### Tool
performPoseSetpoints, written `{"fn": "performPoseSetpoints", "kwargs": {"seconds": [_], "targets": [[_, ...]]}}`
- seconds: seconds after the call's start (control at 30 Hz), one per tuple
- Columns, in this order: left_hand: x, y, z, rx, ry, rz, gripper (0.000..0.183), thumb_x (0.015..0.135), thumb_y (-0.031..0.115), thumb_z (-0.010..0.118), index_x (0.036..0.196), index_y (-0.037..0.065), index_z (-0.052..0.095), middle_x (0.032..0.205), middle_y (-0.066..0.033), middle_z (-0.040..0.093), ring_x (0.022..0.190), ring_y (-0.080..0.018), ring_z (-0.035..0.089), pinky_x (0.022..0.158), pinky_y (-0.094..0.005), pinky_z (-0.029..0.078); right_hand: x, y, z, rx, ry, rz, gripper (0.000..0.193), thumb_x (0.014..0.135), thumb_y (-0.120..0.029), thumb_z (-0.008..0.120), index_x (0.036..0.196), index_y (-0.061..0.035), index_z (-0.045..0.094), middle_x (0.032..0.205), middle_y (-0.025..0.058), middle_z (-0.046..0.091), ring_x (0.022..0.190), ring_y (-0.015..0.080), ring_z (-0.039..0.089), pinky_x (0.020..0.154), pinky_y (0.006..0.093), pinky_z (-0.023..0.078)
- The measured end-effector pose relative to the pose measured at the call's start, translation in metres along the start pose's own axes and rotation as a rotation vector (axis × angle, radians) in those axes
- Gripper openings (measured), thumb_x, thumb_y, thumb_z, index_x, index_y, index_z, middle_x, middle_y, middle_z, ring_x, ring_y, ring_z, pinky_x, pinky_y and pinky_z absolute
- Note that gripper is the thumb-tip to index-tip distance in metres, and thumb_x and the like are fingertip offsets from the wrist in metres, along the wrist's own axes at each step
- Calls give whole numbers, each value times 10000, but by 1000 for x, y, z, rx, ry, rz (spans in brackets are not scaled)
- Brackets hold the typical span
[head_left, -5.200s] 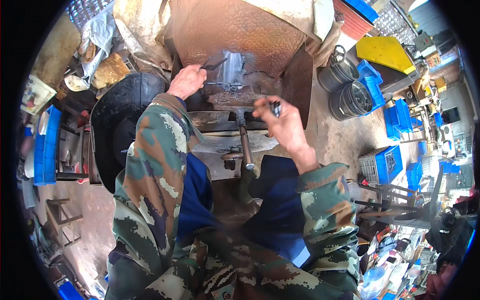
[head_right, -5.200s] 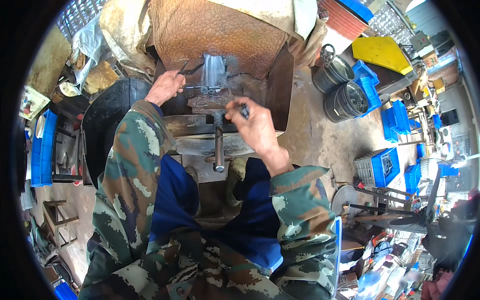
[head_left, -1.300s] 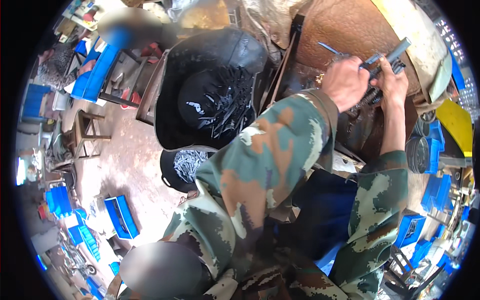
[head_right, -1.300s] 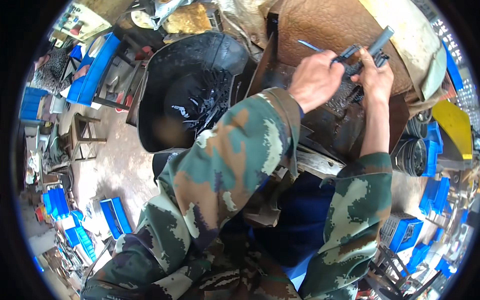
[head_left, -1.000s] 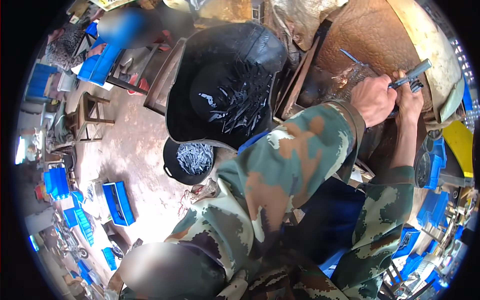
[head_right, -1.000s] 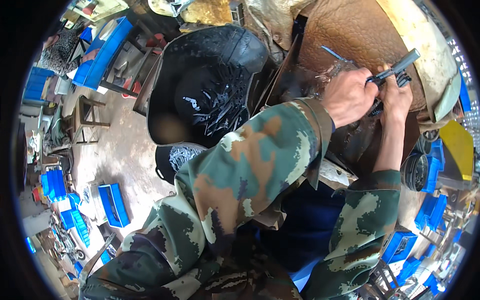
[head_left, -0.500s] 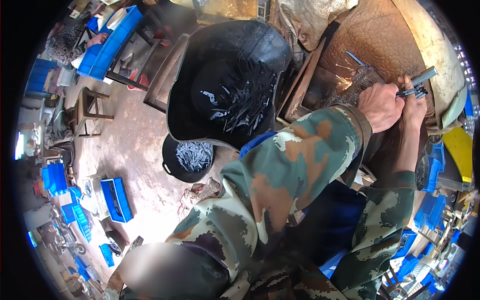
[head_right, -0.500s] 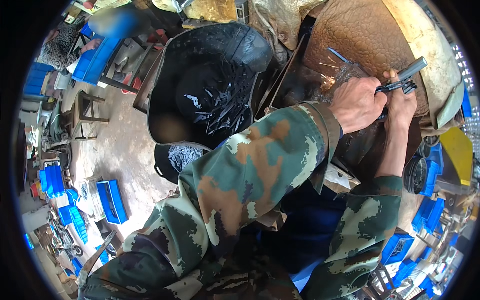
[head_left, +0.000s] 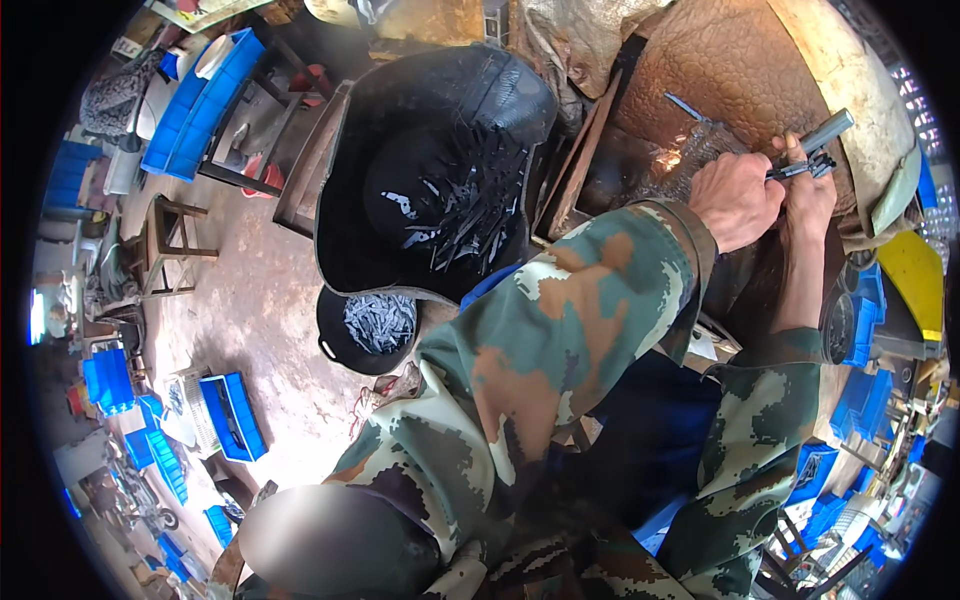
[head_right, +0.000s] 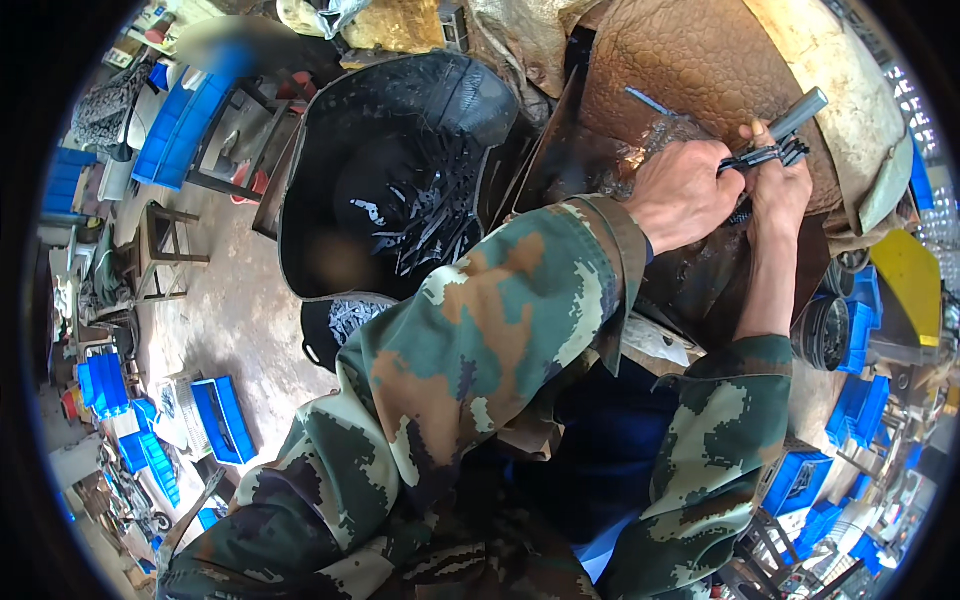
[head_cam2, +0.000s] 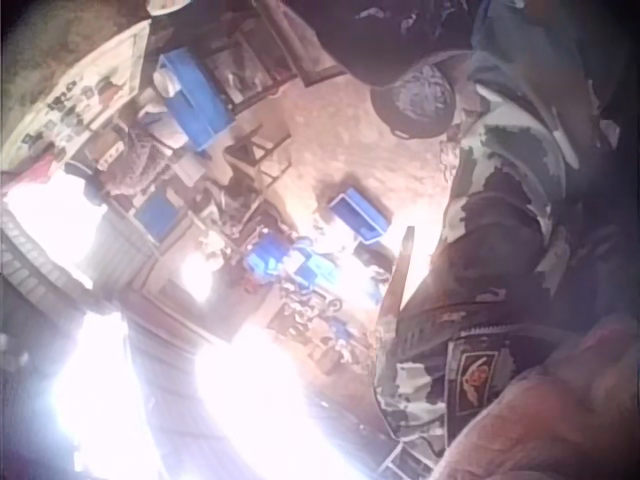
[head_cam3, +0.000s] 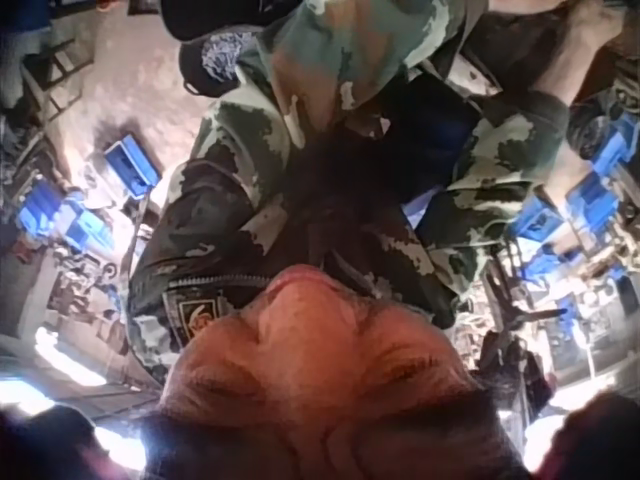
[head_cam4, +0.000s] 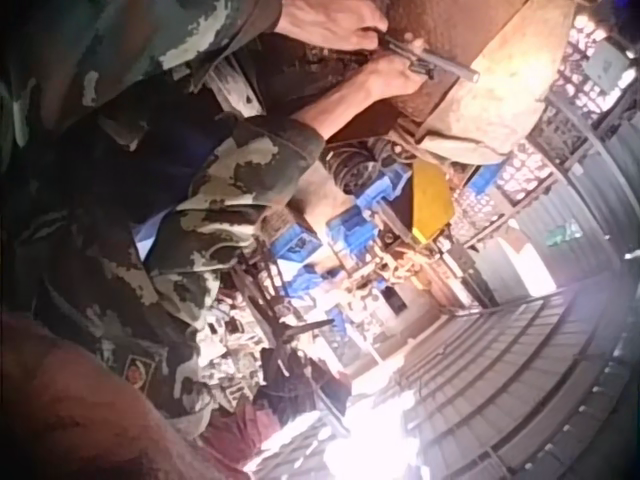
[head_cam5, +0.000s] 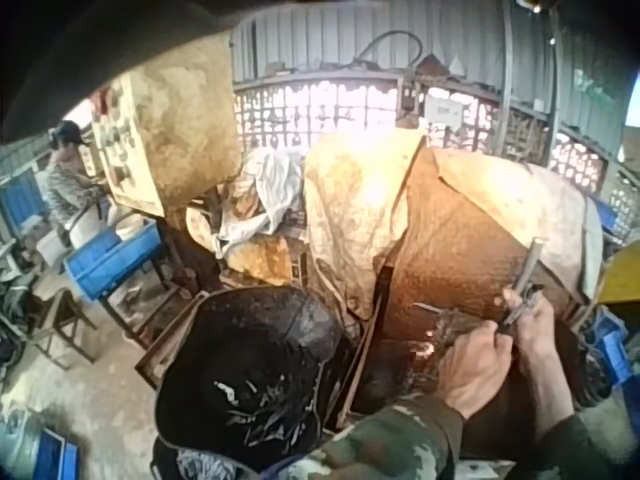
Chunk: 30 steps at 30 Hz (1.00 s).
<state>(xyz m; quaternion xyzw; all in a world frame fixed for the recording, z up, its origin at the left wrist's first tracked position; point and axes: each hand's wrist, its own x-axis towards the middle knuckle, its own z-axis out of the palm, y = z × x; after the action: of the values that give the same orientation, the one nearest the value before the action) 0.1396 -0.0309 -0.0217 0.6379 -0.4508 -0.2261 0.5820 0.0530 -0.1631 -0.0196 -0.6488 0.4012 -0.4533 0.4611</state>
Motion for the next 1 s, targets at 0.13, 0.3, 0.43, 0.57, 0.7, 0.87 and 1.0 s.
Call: {"fn": "performPoseSetpoints", "kwargs": {"seconds": [0.13, 0.3, 0.43, 0.57, 0.7, 0.87, 1.0], "targets": [[0, -1, 1, 11, -7, -12, 273, 834, 229, 535, 839, -17, 654, 776, -268, 649, 780, -465, 635, 735, -539, 499, 2, -2, -6, -119, -28, 69, 224, 947, -263, 686, 1040, -61, 710, 948, 21, 724, 696, 54, 541, 616, 234, 440], [1, 0, 1, 51, -38, -32, 285, 847, 246, 533, 861, -8, 664, 817, -255, 660, 815, -457, 639, 757, -523, 504, -4, -9, -4, -116, -17, 48, 205, 926, -266, 713, 979, -68, 722, 636, -48, 570, 496, 43, 413, 460, 231, 314], [4, -1, 8, 56, -57, -19, 302, 864, 283, 549, 904, 13, 677, 877, -230, 669, 861, -429, 643, 775, -499, 507, -2, -8, -10, -88, 12, 42, 217, 905, -225, 730, 1025, -50, 684, 920, 46, 746, 568, 58, 501, 499, 225, 394], [7, -16, -3, 125, -26, 59, 319, 836, 269, 530, 930, 12, 696, 913, -245, 684, 901, -434, 653, 842, -501, 520, 1, 6, 7, -62, -21, -4, 200, 912, -195, 703, 993, -13, 688, 905, 75, 749, 589, 95, 593, 499, 254, 471], [12, -13, -2, 129, -75, 39, 330, 872, 291, 511, 928, 25, 699, 935, -245, 679, 918, -420, 643, 842, -503, 498, -5, -6, 5, -43, 11, 30, 183, 924, -212, 699, 981, -38, 713, 849, 50, 733, 572, 70, 518, 507, 225, 405], [14, -7, -3, 127, -99, -48, 303, 859, 285, 573, 959, 27, 696, 686, -133, 596, 674, -224, 578, 682, -359, 460, 0, -3, -4, -16, -51, -8, 172, 949, -189, 655, 910, -32, 596, 670, 51, 614, 463, 140, 551, 411, 280, 456], [15, -16, -7, 109, -78, -27, 271, 878, 265, 575, 932, 39, 714, 645, -36, 560, 595, -127, 510, 598, -311, 422, -4, -4, 2, 33, -18, -9, 167, 939, -184, 665, 891, -32, 615, 687, 56, 634, 485, 134, 577, 414, 272, 469]]}}
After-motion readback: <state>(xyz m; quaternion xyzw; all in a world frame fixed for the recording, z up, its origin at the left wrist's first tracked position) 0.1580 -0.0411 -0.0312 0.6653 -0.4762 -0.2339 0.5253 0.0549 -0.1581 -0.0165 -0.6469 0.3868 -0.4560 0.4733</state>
